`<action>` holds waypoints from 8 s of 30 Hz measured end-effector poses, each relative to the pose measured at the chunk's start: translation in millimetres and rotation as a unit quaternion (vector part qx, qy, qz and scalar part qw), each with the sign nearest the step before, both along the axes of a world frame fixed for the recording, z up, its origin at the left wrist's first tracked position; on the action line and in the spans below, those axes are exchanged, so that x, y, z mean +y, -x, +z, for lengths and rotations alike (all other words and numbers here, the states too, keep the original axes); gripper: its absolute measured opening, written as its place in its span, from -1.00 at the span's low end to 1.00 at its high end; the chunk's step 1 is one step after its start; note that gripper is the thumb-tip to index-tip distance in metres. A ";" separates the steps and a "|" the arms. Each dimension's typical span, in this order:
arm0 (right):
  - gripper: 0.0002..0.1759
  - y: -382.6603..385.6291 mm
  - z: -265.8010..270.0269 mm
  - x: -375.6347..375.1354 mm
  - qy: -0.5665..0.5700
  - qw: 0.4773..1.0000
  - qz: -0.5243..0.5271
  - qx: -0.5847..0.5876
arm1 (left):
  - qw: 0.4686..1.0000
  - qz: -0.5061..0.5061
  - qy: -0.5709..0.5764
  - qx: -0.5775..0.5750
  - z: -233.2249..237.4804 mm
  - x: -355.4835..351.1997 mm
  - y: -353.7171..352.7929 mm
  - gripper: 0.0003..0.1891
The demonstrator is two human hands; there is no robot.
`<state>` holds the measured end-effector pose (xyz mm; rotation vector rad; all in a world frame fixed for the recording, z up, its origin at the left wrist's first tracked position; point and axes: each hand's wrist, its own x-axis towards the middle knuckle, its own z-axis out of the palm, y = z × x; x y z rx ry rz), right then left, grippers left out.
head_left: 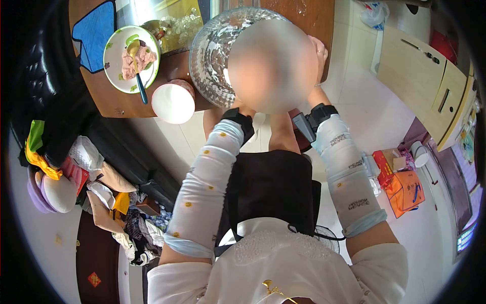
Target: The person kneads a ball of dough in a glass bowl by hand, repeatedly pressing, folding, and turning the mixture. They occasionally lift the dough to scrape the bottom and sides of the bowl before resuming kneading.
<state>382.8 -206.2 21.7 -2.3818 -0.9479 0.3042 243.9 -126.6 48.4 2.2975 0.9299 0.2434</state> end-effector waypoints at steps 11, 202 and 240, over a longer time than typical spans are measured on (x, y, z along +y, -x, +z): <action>-0.66 5.1 5.5 4.2 0.023 0.999 0.003 -0.047 | 0.990 -0.029 -0.104 0.089 -16.6 19.4 -26.0 -0.39; -0.34 26.5 67.7 37.2 -0.071 0.987 0.125 -0.075 | 0.796 0.095 0.509 -0.314 28.4 100.5 9.5 -0.53; -0.86 79.7 61.6 42.6 -0.144 0.959 0.147 0.193 | 0.849 0.200 0.462 -0.162 -5.6 106.9 50.9 -0.71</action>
